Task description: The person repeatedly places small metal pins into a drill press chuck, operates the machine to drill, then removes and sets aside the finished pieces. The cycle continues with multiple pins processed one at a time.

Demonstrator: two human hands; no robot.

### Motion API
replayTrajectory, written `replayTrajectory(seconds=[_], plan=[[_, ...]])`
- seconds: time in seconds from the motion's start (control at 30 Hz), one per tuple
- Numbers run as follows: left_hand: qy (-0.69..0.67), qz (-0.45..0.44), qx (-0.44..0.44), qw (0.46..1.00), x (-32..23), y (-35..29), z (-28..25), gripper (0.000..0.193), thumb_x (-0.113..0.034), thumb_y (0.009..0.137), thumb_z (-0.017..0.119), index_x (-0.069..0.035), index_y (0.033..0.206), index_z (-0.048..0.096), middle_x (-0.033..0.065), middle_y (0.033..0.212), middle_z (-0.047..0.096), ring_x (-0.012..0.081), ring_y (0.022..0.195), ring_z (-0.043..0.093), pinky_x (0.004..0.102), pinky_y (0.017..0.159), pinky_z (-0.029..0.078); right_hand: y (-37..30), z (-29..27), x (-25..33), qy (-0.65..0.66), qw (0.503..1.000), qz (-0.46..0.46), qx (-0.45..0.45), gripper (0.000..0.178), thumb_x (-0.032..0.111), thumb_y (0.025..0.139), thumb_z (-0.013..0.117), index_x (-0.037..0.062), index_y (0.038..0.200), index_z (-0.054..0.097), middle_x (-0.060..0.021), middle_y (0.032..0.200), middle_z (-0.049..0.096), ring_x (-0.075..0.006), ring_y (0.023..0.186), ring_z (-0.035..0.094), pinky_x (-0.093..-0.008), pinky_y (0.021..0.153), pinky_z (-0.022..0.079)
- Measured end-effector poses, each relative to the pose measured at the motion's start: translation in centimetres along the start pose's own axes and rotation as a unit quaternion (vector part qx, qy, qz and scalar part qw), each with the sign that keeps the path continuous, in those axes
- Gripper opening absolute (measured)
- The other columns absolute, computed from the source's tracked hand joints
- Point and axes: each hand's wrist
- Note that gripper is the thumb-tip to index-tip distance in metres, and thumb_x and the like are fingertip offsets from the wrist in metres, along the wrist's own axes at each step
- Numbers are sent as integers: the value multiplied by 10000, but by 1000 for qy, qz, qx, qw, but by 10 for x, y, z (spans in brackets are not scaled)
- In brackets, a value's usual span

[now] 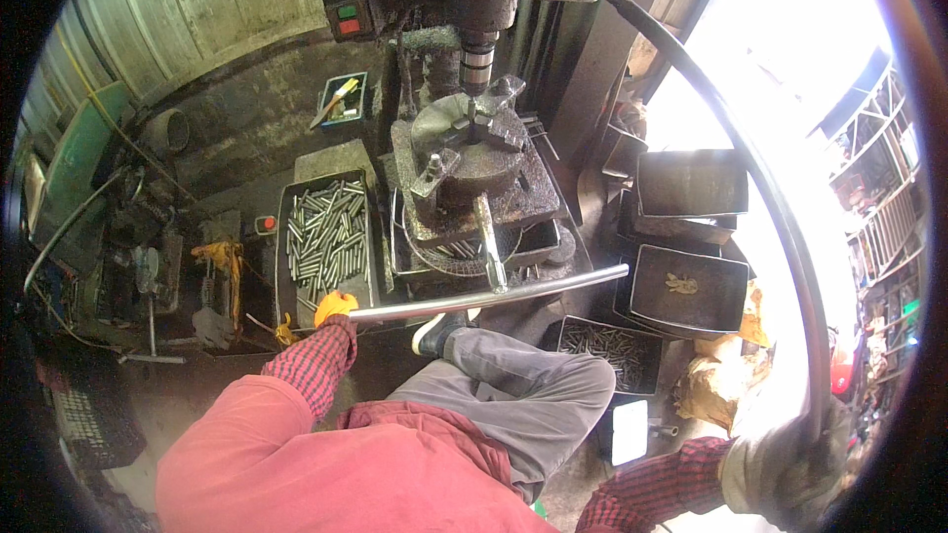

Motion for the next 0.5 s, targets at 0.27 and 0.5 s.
replayTrajectory(seconds=[0.27, 0.5], plan=[[5, -2, 8, 1000, 1, 3, 1, 510, -416, 983, 479, -34, 1192, 744, 206, 1231, 732, 374, 1189, 688, 490, 1027, 534, 13, 6, -3, -54, 998, -8, -36, 288, 386, 998, 706, 107, 957, 764, 12, 775, 746, -131, 689, 728, -272, 623, 583], [11, -9, 12, 1000, 0, 4, 3, 522, -416, 989, 464, -48, 1252, 725, 195, 1282, 716, 363, 1228, 669, 485, 1048, 522, 15, 18, -13, -73, 995, -10, -70, 287, 384, 1004, 700, 105, 981, 766, -5, 790, 757, -142, 719, 748, -276, 659, 607]])
Point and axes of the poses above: each hand's wrist, its own y-axis towards the middle knuckle, its own z-axis out of the palm, x = y × z
